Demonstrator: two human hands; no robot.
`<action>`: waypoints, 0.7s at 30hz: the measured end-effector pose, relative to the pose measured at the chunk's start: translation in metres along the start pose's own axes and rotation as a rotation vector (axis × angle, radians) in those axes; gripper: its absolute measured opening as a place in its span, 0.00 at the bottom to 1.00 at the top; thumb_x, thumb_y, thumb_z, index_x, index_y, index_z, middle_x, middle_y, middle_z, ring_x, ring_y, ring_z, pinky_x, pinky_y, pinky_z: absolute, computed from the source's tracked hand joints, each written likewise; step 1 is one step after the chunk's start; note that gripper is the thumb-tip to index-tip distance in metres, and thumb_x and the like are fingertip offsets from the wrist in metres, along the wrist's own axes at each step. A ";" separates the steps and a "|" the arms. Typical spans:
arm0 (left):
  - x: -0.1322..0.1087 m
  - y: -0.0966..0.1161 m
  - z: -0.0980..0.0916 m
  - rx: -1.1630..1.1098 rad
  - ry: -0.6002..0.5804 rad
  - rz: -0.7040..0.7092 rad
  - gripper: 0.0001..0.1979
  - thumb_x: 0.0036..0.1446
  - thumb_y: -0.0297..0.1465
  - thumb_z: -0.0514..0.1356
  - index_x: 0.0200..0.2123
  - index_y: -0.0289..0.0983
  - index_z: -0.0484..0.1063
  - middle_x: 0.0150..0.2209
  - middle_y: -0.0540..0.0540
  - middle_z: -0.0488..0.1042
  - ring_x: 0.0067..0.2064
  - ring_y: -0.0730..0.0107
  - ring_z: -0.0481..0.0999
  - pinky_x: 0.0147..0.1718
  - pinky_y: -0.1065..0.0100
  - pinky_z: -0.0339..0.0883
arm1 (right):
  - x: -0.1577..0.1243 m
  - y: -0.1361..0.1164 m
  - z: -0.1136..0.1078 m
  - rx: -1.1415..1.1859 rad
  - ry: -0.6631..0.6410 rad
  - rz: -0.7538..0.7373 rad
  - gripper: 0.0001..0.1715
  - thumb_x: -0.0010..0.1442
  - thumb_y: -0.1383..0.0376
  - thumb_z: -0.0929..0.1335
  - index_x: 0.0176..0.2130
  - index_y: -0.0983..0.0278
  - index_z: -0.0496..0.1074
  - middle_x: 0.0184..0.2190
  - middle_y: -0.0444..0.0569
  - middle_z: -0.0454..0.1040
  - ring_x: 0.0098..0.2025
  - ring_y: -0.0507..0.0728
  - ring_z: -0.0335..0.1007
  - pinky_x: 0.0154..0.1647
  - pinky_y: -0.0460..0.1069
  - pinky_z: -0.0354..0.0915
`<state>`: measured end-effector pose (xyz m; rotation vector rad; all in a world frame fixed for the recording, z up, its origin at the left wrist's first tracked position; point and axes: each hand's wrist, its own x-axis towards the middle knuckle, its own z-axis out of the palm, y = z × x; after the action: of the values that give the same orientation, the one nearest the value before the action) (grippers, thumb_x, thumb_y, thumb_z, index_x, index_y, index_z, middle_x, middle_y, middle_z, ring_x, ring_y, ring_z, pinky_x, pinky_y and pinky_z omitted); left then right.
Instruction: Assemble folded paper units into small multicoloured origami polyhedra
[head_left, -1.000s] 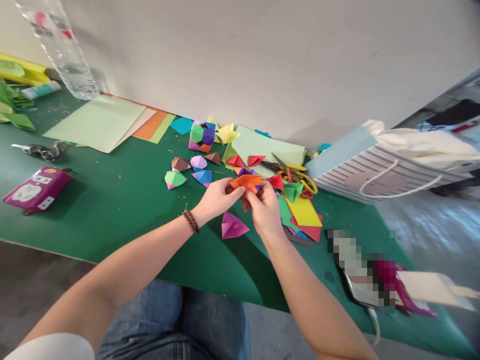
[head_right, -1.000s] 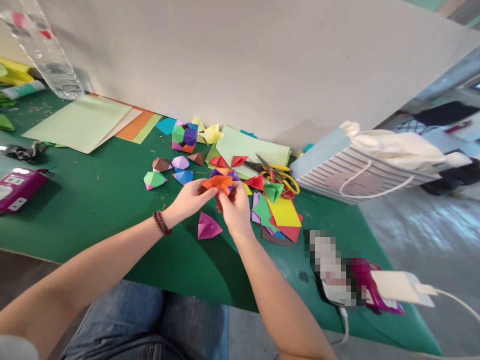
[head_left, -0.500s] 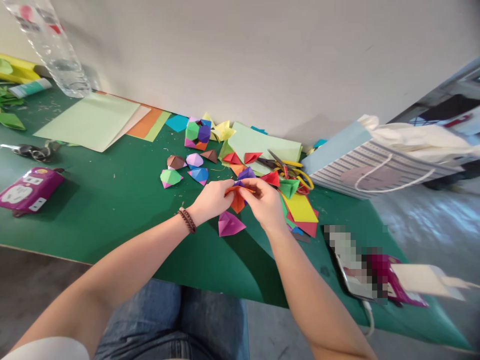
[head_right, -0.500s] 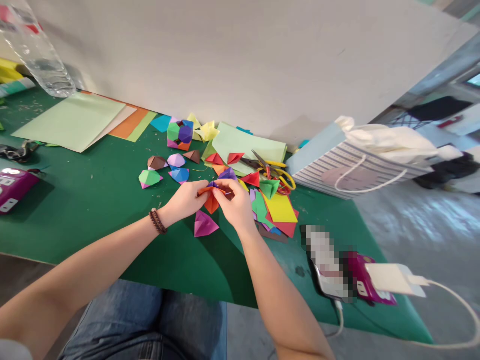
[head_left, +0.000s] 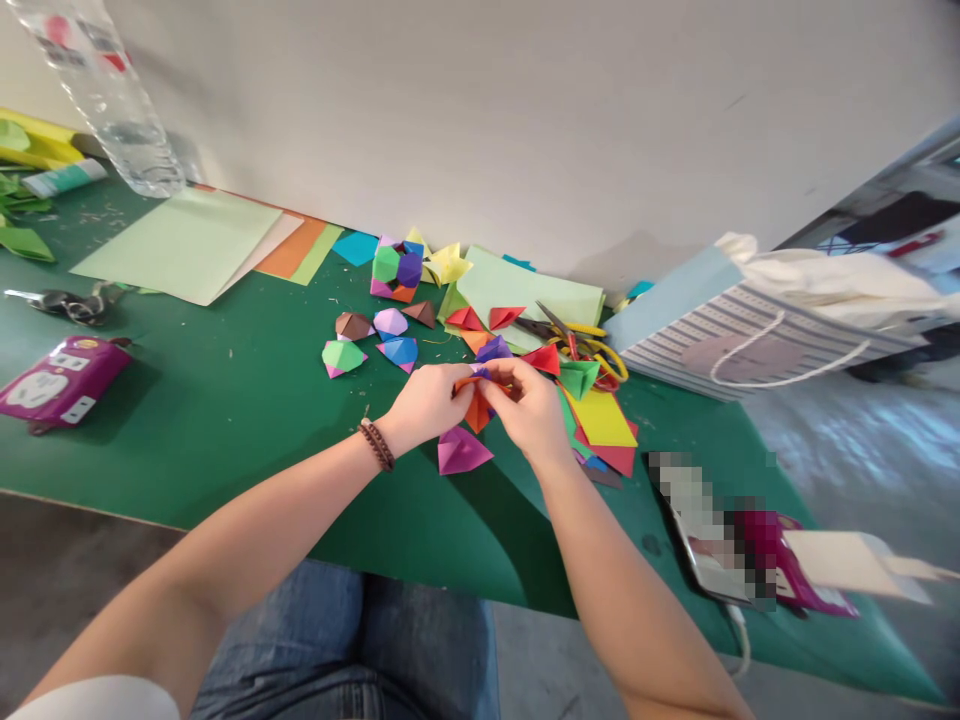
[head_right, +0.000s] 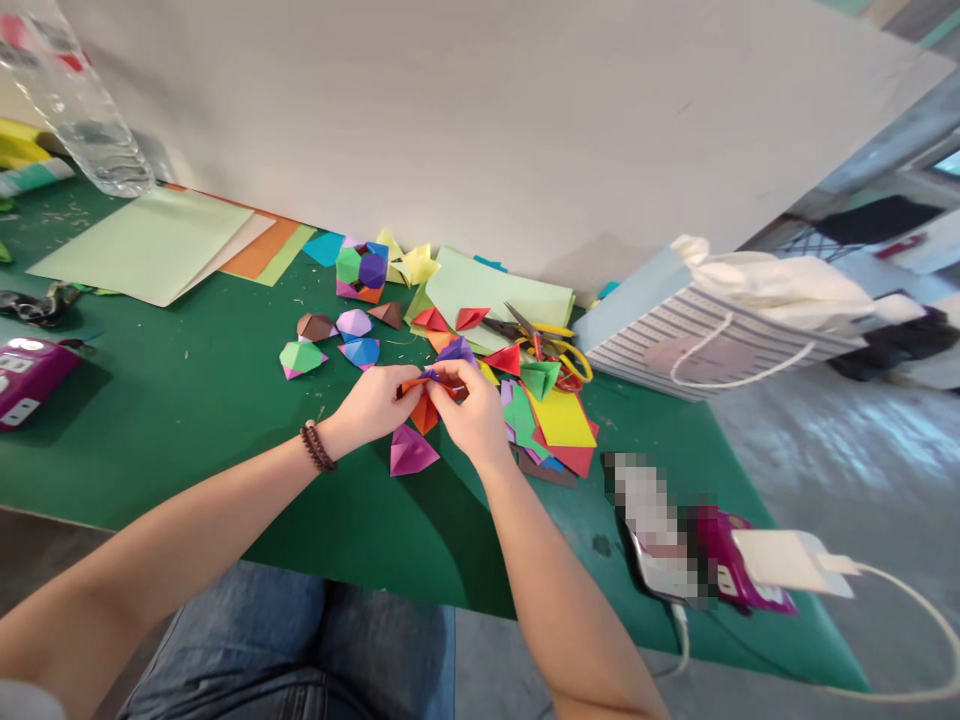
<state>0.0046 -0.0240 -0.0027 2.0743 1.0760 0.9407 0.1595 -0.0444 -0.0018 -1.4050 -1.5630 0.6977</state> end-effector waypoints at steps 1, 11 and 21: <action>0.000 0.000 0.000 0.001 -0.008 -0.001 0.12 0.55 0.23 0.50 0.21 0.37 0.59 0.21 0.51 0.63 0.22 0.74 0.59 0.25 0.70 0.49 | 0.000 0.000 0.000 0.012 -0.008 -0.002 0.10 0.54 0.61 0.69 0.38 0.61 0.72 0.35 0.48 0.77 0.35 0.56 0.72 0.37 0.52 0.68; 0.002 0.002 -0.006 -0.109 -0.071 -0.008 0.15 0.60 0.28 0.49 0.21 0.37 0.56 0.21 0.53 0.60 0.23 0.76 0.58 0.24 0.71 0.48 | 0.002 0.003 -0.004 0.141 -0.026 0.014 0.08 0.53 0.61 0.70 0.36 0.59 0.74 0.33 0.46 0.76 0.35 0.56 0.72 0.38 0.52 0.69; 0.003 0.001 -0.012 -0.279 -0.189 -0.095 0.11 0.57 0.29 0.50 0.25 0.35 0.68 0.23 0.52 0.65 0.26 0.75 0.62 0.24 0.72 0.54 | 0.003 -0.006 -0.015 -0.115 -0.117 -0.288 0.06 0.56 0.66 0.67 0.27 0.59 0.69 0.28 0.44 0.69 0.33 0.55 0.67 0.36 0.51 0.65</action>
<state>-0.0035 -0.0193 0.0055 1.8259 0.8828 0.7819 0.1701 -0.0454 0.0104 -1.2036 -1.8774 0.5296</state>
